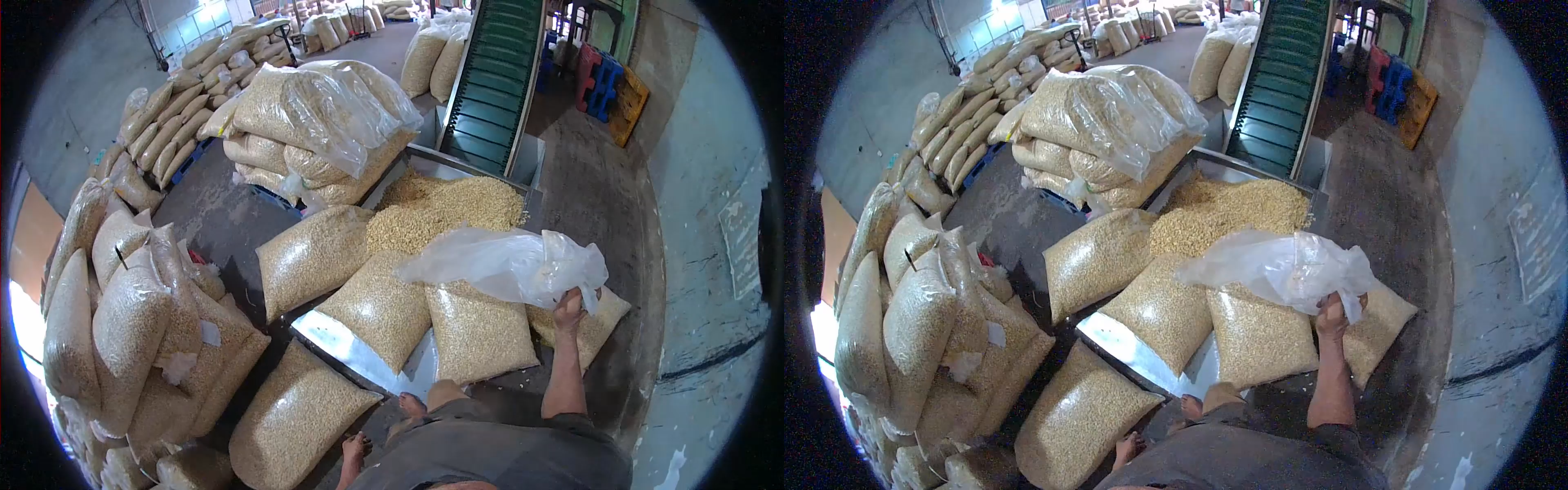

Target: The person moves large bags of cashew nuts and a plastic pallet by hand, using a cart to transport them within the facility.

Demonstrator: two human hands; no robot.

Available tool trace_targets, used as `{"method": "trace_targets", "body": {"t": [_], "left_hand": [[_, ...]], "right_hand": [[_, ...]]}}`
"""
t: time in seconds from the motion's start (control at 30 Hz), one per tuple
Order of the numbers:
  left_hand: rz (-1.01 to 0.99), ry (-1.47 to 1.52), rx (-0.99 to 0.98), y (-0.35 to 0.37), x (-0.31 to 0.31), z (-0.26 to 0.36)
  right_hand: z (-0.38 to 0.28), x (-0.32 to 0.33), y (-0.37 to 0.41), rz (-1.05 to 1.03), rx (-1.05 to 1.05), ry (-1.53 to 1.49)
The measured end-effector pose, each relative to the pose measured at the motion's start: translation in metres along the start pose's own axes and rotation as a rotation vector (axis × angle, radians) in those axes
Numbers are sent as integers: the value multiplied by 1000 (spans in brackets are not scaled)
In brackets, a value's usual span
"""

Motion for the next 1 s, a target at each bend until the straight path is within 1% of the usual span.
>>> {"method": "trace_targets", "body": {"t": [0.03, 0.07, 0.1, 0.13, 0.17, 0.2, 0.3, 0.33, 0.37, 0.4, 0.43, 0.47, 0.5, 0.53, 0.57, 0.6, 0.63, 0.7, 0.73, 0.77, 0.8, 0.83, 0.87, 0.9, 0.93, 0.97, 1.0], "left_hand": [[27, 38, -11, 5, 0, 1], [49, 47, -70, 1, 4, -2], [46, 52, -82, -3, 12, -6], [47, 57, -91, -8, 21, -10], [47, 63, -96, 5, 20, -6], [139, 69, -160, 22, 22, -4], [120, 84, -125, 34, 25, -26], [235, -3, -82, 45, 23, -32], [229, -3, -90, 38, 17, -47], [130, 90, -75, 9, 12, -82], [32, 182, -56, -1, 4, -104], [146, 115, -50, 13, -8, -114], [142, 111, -49, 32, -15, -125], [17, 23, -51, 44, -28, -135], [-110, -61, -57, 57, -43, -145], [-114, -45, -65, 88, -58, -141], [-115, -47, -74, 111, -71, -143], [-77, -50, -219, 147, -84, -142], [-134, -175, -230, 177, -86, -127], [-135, -170, -232, 169, -85, -134], [-171, -137, -172, 158, -86, -145], [-204, -106, -112, 141, -84, -157], [-203, -104, -112, 113, -83, -161], [-90, -200, -65, 81, -77, -164], [24, -295, -17, 77, -71, -161], [26, -293, -14, 80, -69, -163], [26, -103, -25, 81, -70, -160]], "right_hand": [[-2, -1, -1, -18, -40, -196], [-5, -1, -1, -37, -84, -392], [28, 9, 9, 272, -281, -701], [46, 17, 13, 416, -391, -857], [62, 24, 18, 581, -477, -1013], [59, 33, 11, 357, -252, -523], [48, 57, 1, 171, 19, 206], [43, 67, -3, 128, 127, 192], [44, 80, -3, 124, 38, 155], [45, 93, -2, 124, -51, 117], [47, 106, -1, 128, -139, 80], [23, 116, -10, -10, 164, 451], [9, 125, -10, -157, 466, 821], [40, 143, -3, -113, 153, 623], [40, 158, -1, -106, 156, 624], [40, 168, 2, -111, 89, 382], [36, 174, 3, -115, 53, 282], [26, 183, 6, -119, -20, 83], [16, 188, 6, -78, 31, -1], [19, 199, 9, -148, 219, 278], [23, 211, 13, -183, 427, 542], [20, 210, 14, -183, 429, 539], [21, 212, 16, -166, 386, 505], [25, 215, 16, -138, 302, 426], [28, 216, 19, -116, 221, 345], [31, 215, 20, -104, 169, 287], [32, 214, 23, -102, 131, 250]]}}
Point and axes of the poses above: each hand's wrist, its own y-axis away from the middle knuckle, its own x-axis out of the back of the hand, z = x × y, the point moved 5 cm from there along -y, towards the middle knuckle, and after that the axes turned 13 degrees about z, right-handed, at the moved point
